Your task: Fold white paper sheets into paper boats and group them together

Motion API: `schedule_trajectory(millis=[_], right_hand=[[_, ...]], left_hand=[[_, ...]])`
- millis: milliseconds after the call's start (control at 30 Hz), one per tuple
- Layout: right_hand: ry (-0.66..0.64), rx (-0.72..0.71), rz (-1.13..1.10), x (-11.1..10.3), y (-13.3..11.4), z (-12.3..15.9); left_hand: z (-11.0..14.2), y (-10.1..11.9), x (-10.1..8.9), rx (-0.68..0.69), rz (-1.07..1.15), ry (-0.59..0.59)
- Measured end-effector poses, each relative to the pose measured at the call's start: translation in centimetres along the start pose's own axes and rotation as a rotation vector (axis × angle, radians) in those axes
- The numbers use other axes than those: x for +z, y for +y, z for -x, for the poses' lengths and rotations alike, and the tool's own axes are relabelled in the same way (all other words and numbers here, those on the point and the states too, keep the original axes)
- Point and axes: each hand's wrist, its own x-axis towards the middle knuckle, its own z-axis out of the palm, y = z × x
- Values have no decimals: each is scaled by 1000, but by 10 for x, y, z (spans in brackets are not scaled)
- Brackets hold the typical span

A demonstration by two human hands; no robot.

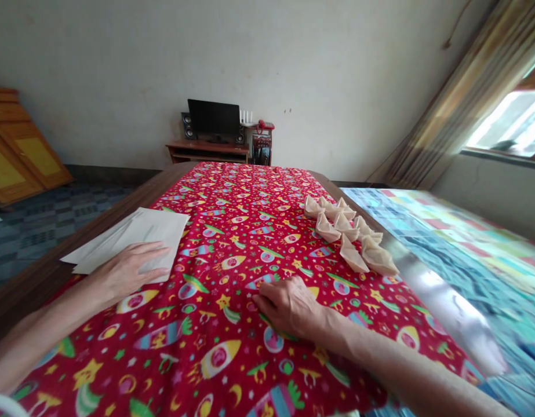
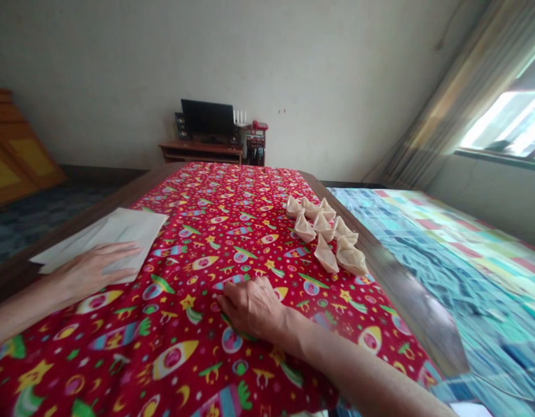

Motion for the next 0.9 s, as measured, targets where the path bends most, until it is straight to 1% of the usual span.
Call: schedule_trajectory(millis=[100, 167, 300, 400, 467, 633, 800, 900], right_hand=[[0, 7, 0, 0, 0, 1], [-3, 9, -1, -1, 1, 2], [-11, 2, -25, -2, 2, 1], [-5, -16, -29, -3, 2, 1], [3, -21, -27, -2, 2, 1], [12, -23, -37, 0, 3, 2], [-23, -19, -28, -1, 4, 2], [-29, -22, -21, -1, 4, 2]], left_hand=[[2, 8, -5, 54, -99, -153], [4, 11, -8, 65, -142, -183], [5, 9, -11, 62, -98, -154], [5, 6, -10, 49, 6, -127], [5, 3, -10, 34, 77, -134], [5, 0, -9, -14, 177, -204], [5, 5, -14, -43, 168, -211], [5, 6, -19, -16, 129, -297]])
